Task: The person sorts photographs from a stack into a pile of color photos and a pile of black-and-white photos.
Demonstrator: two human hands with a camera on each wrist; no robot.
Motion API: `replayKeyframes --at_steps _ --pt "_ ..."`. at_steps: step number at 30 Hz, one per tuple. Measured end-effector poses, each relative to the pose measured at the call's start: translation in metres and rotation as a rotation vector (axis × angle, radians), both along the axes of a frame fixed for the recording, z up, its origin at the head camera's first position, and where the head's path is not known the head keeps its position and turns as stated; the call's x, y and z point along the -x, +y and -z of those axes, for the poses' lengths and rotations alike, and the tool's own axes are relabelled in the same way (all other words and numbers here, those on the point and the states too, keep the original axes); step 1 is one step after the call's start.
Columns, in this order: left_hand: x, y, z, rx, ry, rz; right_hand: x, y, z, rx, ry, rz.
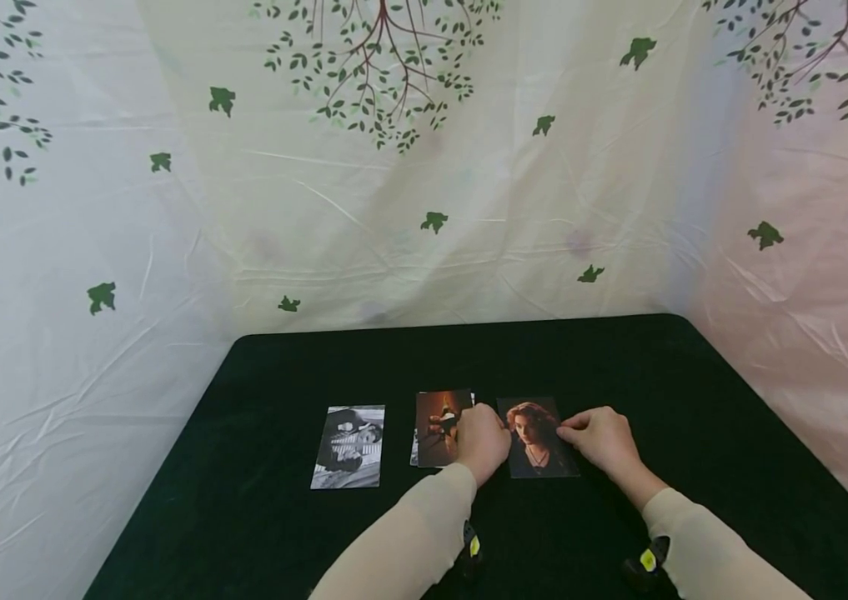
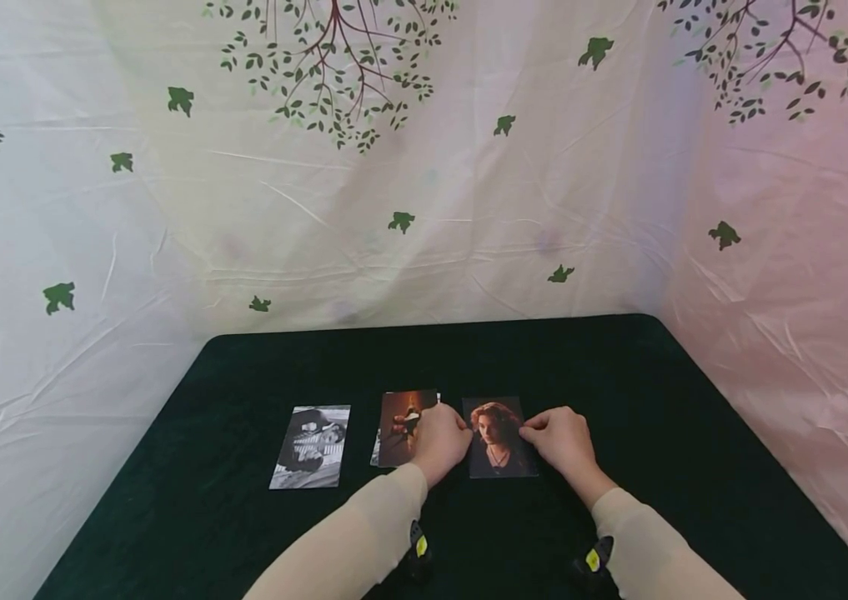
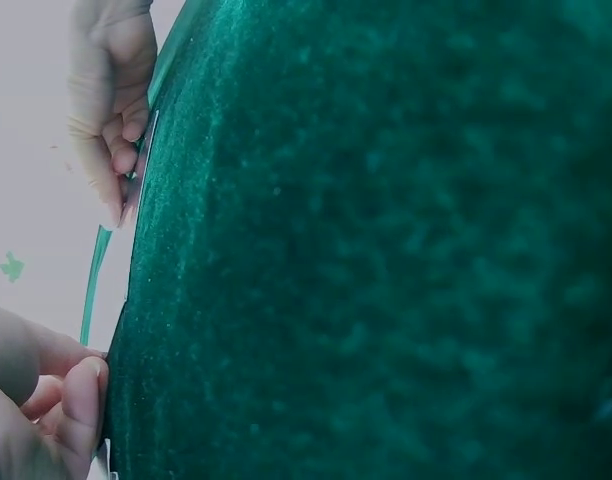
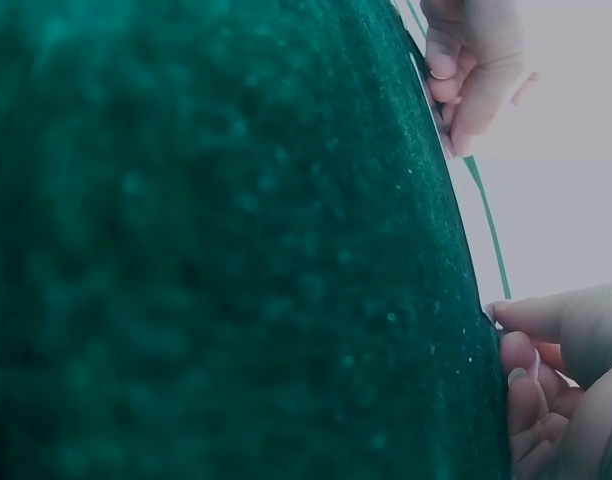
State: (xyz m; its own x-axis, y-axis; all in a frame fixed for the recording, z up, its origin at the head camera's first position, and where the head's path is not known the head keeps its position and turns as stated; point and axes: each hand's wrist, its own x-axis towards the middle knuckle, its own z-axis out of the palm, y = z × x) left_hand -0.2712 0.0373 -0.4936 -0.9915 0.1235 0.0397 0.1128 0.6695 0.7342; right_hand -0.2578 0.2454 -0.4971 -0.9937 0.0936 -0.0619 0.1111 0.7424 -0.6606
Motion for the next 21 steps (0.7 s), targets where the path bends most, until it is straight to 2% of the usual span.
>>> replayKeyframes --at_steps 11,17,21 --pt "0.001 -0.003 -0.001 -0.052 -0.037 -0.030 -0.001 -0.002 -0.002 -0.005 0.001 -0.012" --pt "-0.001 -0.022 -0.022 -0.161 0.046 -0.008 -0.003 -0.002 -0.006 0.019 0.027 0.006" --pt "-0.001 -0.045 -0.037 -0.179 0.071 -0.045 -0.005 -0.006 -0.011 0.018 0.067 0.000"
